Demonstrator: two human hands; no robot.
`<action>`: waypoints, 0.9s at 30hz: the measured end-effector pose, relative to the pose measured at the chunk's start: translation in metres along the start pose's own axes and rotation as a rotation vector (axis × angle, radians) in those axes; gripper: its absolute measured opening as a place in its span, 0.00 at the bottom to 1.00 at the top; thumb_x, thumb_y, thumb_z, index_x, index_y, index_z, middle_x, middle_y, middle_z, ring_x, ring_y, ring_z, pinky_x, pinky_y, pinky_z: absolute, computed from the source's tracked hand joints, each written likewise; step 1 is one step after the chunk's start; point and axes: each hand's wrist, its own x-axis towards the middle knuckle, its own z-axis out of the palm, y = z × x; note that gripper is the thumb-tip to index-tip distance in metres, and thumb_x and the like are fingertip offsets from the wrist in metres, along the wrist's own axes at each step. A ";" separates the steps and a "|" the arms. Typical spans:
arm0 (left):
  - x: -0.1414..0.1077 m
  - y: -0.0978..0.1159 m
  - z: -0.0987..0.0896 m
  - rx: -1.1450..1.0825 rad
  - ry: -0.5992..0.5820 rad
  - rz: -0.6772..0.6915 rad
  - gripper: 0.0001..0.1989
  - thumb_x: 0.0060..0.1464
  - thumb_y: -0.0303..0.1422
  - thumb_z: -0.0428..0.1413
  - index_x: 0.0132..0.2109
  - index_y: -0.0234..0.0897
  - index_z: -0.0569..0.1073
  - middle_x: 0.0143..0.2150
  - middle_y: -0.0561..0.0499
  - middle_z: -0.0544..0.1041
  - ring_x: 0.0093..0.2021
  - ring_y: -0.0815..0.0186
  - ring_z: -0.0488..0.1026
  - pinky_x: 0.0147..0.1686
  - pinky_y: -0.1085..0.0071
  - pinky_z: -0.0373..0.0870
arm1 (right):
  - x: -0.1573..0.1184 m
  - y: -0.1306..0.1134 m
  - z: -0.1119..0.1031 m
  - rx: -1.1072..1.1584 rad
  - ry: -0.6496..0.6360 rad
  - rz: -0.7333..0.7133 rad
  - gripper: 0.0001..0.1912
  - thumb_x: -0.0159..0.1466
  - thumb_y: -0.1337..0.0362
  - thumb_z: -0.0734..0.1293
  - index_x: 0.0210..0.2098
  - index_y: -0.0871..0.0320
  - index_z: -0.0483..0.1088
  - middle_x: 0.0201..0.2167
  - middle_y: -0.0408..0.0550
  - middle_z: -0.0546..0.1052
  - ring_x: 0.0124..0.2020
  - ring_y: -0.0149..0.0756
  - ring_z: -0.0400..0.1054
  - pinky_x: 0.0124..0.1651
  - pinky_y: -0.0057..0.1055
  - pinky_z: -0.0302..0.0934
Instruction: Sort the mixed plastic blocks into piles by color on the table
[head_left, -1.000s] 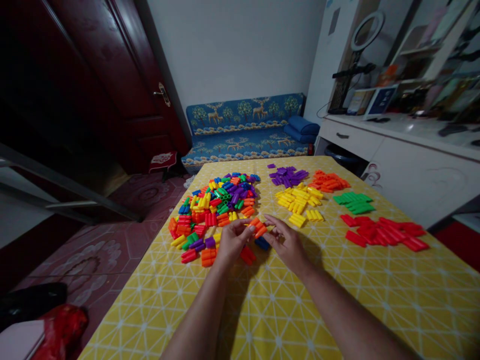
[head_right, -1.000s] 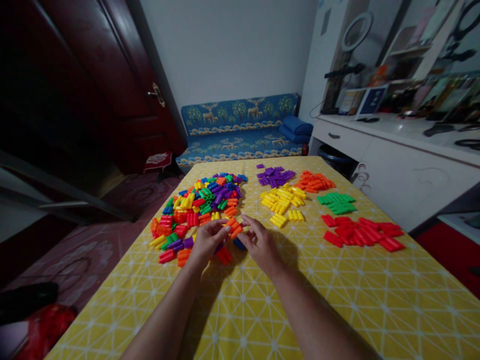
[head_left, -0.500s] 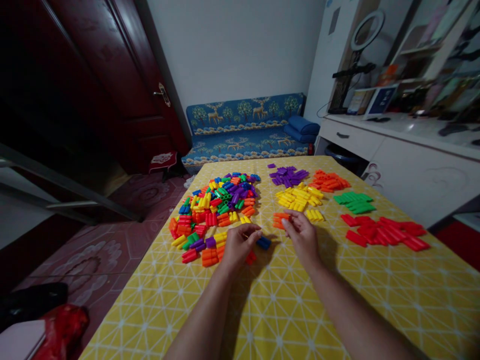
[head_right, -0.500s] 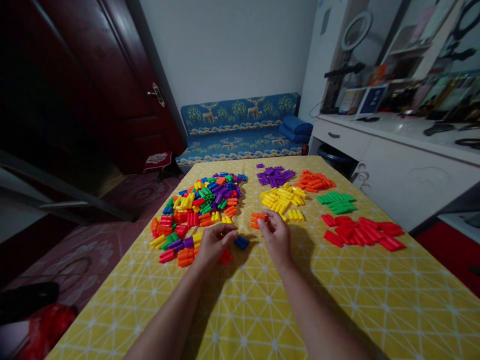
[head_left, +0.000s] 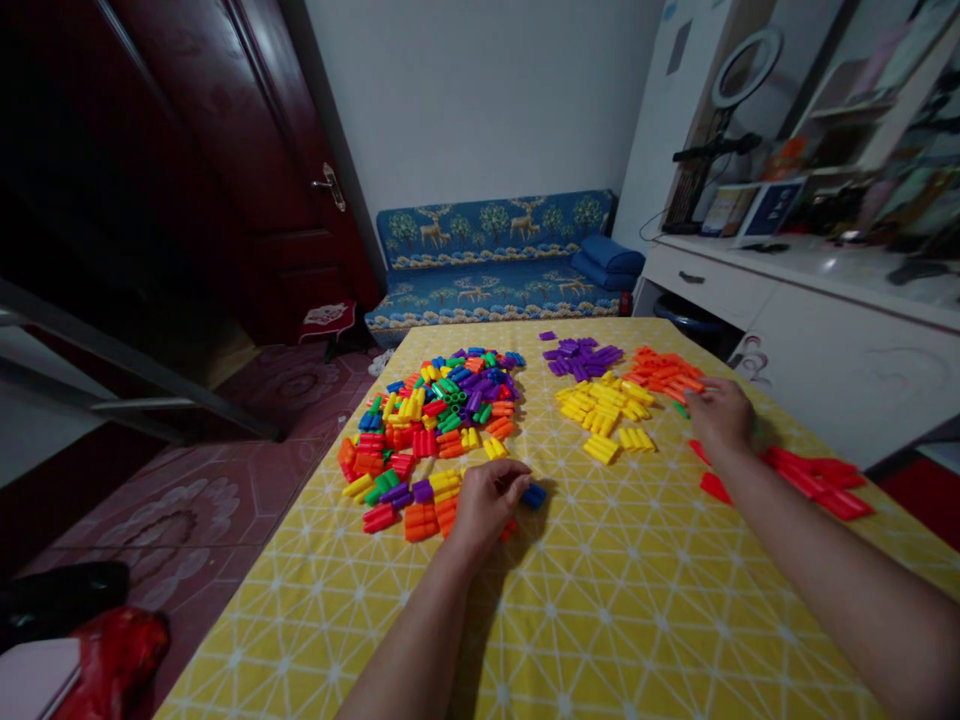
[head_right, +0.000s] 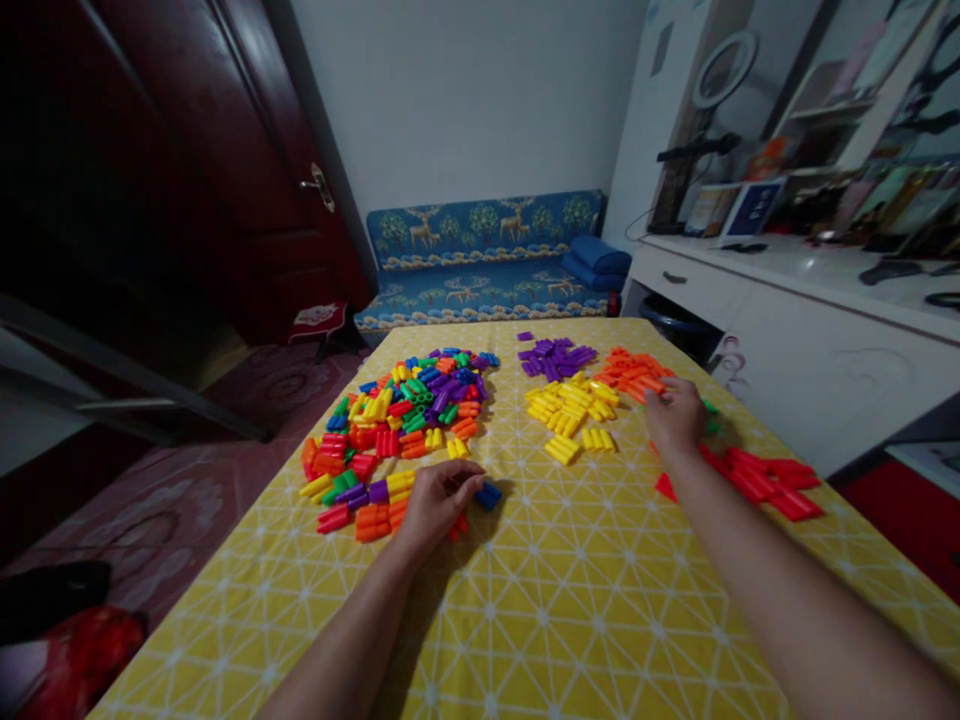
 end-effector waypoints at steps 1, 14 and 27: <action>0.000 -0.001 0.000 0.009 -0.007 0.000 0.09 0.55 0.34 0.58 0.38 0.33 0.80 0.32 0.46 0.82 0.31 0.64 0.78 0.32 0.72 0.72 | 0.009 0.002 0.002 -0.054 -0.001 -0.020 0.12 0.53 0.65 0.67 0.37 0.58 0.69 0.27 0.47 0.74 0.28 0.38 0.68 0.34 0.36 0.63; -0.001 0.000 0.001 0.035 -0.020 -0.025 0.11 0.56 0.35 0.58 0.38 0.32 0.80 0.32 0.45 0.82 0.32 0.64 0.78 0.33 0.72 0.72 | 0.033 -0.008 0.043 -0.481 -0.225 -0.174 0.12 0.54 0.71 0.66 0.39 0.60 0.72 0.34 0.53 0.78 0.37 0.43 0.72 0.42 0.35 0.65; -0.001 -0.002 0.000 0.086 -0.039 -0.025 0.10 0.57 0.34 0.57 0.39 0.33 0.80 0.33 0.46 0.82 0.32 0.64 0.77 0.34 0.72 0.71 | 0.088 0.016 0.046 -0.356 -0.423 -0.064 0.09 0.51 0.68 0.70 0.33 0.62 0.74 0.25 0.50 0.76 0.28 0.40 0.71 0.34 0.35 0.64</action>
